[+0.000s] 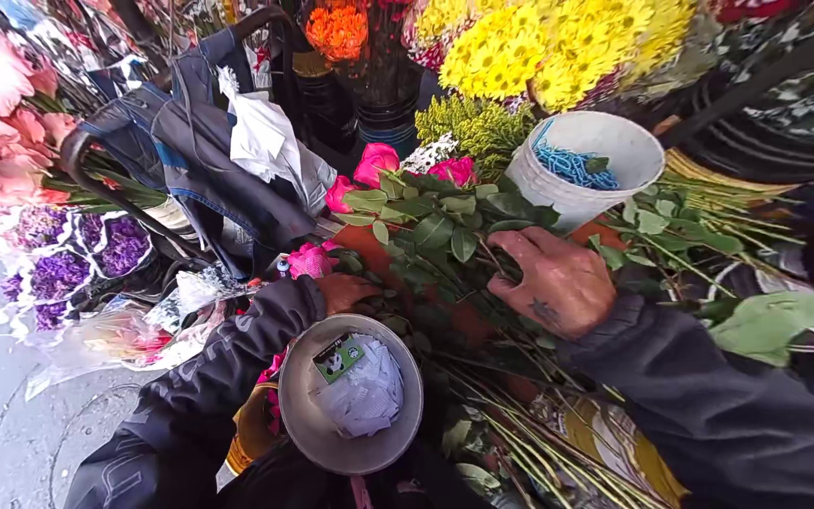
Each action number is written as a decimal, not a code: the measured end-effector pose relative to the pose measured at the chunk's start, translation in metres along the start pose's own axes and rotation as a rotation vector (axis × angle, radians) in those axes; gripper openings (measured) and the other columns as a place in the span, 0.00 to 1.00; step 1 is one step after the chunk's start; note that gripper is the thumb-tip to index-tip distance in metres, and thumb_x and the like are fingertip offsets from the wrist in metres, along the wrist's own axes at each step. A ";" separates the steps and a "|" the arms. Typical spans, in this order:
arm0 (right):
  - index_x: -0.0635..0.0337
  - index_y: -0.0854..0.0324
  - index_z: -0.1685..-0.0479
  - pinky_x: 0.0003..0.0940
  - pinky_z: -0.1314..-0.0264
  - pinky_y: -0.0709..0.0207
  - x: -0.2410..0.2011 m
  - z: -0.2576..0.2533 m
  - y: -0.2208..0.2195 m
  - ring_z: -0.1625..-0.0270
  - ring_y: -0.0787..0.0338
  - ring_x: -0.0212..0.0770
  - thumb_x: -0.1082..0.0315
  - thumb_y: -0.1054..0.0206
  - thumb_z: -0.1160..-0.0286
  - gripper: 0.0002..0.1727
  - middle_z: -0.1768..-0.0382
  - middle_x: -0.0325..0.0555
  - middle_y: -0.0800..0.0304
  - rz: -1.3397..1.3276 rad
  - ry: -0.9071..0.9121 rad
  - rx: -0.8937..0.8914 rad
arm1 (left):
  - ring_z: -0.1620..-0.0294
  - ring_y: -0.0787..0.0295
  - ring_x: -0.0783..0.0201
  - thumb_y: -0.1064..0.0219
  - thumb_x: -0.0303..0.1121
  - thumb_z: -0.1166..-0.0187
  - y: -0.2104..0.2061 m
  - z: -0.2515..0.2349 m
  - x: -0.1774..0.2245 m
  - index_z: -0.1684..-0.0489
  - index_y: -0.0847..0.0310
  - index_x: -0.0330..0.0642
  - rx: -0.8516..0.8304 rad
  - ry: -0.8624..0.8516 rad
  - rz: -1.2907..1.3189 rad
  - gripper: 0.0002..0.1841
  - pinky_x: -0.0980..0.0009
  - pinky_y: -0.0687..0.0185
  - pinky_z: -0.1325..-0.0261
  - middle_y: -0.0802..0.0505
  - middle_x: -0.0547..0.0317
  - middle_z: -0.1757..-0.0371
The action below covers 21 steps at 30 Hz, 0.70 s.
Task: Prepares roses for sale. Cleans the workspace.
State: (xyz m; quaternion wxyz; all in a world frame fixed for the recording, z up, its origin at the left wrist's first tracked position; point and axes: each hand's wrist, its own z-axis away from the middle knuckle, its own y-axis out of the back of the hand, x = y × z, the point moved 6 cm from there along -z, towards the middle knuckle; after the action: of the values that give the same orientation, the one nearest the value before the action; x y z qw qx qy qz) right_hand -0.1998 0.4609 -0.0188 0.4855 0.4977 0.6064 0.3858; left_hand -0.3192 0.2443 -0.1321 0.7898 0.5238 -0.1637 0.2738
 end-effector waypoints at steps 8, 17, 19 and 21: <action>0.62 0.20 0.29 0.78 0.51 0.23 0.086 0.010 -0.071 0.40 0.14 0.78 0.69 0.26 0.32 0.28 0.36 0.74 0.17 0.041 -0.260 -0.189 | 0.17 0.27 0.39 0.41 0.40 0.10 -0.001 -0.003 0.000 0.18 0.30 0.33 -0.004 -0.004 0.005 0.27 0.43 0.37 0.15 0.22 0.34 0.19; 0.66 0.14 0.41 0.73 0.46 0.22 0.078 0.029 -0.037 0.37 0.14 0.74 0.58 0.41 0.13 0.20 0.40 0.70 0.14 0.106 -0.412 0.116 | 0.20 0.22 0.48 0.39 0.36 0.13 0.028 0.011 0.004 0.29 0.16 0.38 0.289 -0.101 0.142 0.19 0.47 0.36 0.14 0.14 0.44 0.25; 0.63 0.15 0.37 0.76 0.47 0.23 0.077 0.030 -0.015 0.41 0.12 0.74 0.54 0.45 0.10 0.23 0.40 0.70 0.12 0.073 -0.519 0.126 | 0.22 0.19 0.51 0.39 0.36 0.13 0.041 0.018 0.008 0.31 0.15 0.38 0.381 -0.131 0.173 0.19 0.51 0.32 0.16 0.12 0.45 0.28; 0.63 0.15 0.38 0.76 0.48 0.23 0.071 0.033 0.007 0.43 0.11 0.75 0.53 0.46 0.10 0.23 0.42 0.70 0.11 0.083 -0.528 0.187 | 0.26 0.16 0.53 0.39 0.36 0.13 0.051 0.027 0.013 0.34 0.13 0.36 0.452 -0.157 0.203 0.18 0.55 0.29 0.18 0.10 0.45 0.31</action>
State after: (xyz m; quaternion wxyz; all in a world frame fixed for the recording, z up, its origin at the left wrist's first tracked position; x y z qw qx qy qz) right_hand -0.1688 0.5308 -0.0342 0.5624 0.6480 0.4710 0.2048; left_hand -0.3387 0.2385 -0.0771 0.6060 0.6875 -0.2107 0.3400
